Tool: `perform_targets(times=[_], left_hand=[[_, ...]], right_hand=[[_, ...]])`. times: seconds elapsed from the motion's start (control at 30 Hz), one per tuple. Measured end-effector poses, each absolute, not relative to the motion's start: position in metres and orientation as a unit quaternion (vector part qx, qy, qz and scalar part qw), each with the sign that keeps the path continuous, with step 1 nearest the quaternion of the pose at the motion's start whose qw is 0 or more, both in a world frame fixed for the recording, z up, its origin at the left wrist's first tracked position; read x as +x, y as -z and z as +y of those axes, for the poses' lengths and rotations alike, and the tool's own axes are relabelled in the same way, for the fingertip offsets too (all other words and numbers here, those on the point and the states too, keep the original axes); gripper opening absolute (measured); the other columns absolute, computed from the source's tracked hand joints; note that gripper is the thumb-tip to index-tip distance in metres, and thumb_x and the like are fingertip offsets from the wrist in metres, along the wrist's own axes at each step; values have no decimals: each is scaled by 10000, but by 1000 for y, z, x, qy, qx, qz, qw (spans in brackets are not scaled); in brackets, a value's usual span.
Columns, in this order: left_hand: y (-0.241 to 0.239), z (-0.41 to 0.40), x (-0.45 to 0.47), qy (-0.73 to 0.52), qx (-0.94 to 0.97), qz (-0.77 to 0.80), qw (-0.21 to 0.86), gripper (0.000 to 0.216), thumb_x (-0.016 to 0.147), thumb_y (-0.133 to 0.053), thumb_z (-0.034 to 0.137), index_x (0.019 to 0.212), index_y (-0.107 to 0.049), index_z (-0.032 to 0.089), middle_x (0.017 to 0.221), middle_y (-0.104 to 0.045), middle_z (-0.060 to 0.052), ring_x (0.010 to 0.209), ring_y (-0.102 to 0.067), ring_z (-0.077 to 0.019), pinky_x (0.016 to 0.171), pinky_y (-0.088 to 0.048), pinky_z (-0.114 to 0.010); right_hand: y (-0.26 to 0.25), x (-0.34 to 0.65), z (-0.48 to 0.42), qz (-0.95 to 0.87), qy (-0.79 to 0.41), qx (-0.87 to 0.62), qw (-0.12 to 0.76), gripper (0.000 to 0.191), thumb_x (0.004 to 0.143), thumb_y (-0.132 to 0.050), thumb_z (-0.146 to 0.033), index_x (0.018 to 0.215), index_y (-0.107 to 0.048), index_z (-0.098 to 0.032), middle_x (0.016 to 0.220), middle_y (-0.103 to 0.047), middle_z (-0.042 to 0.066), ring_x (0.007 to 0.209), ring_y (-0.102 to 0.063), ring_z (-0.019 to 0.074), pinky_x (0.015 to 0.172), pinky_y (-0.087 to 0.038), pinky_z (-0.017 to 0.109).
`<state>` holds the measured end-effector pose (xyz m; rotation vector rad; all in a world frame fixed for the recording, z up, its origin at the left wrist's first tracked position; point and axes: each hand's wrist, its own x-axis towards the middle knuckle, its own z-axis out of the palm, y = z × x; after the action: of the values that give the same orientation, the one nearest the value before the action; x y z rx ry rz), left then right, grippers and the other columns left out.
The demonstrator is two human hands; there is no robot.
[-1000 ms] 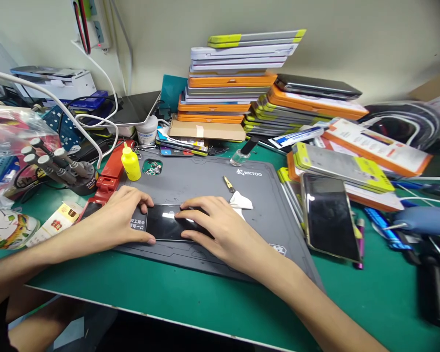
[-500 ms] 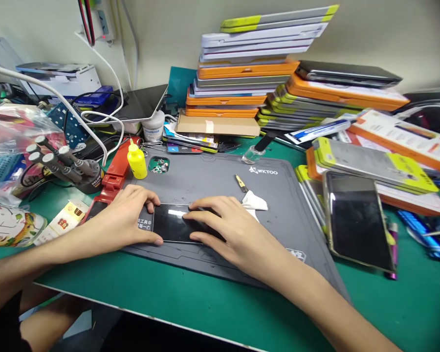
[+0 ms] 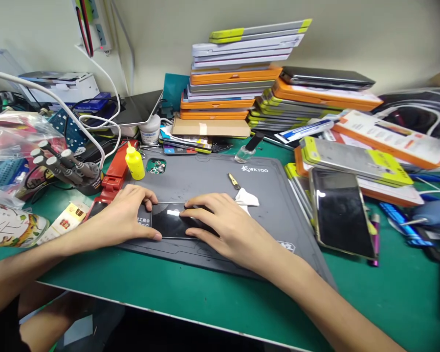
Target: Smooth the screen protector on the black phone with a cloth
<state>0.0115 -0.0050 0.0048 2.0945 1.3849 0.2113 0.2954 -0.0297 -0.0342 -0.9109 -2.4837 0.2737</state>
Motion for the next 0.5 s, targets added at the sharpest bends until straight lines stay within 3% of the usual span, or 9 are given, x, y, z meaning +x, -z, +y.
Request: perform_targets(times=[0.5], left_hand=[[-4, -6, 11, -88, 778, 532, 323, 616, 646, -948, 557, 1056, -606, 251, 1161, -631, -45, 1218, -552, -326, 1080, -474, -484]], right_hand=[[32, 295, -32, -913, -73, -328, 233, 235, 1098, -615, -296, 1284, -689, -173, 1268, -744, 139, 1154, -705, 298, 959, -590, 484]])
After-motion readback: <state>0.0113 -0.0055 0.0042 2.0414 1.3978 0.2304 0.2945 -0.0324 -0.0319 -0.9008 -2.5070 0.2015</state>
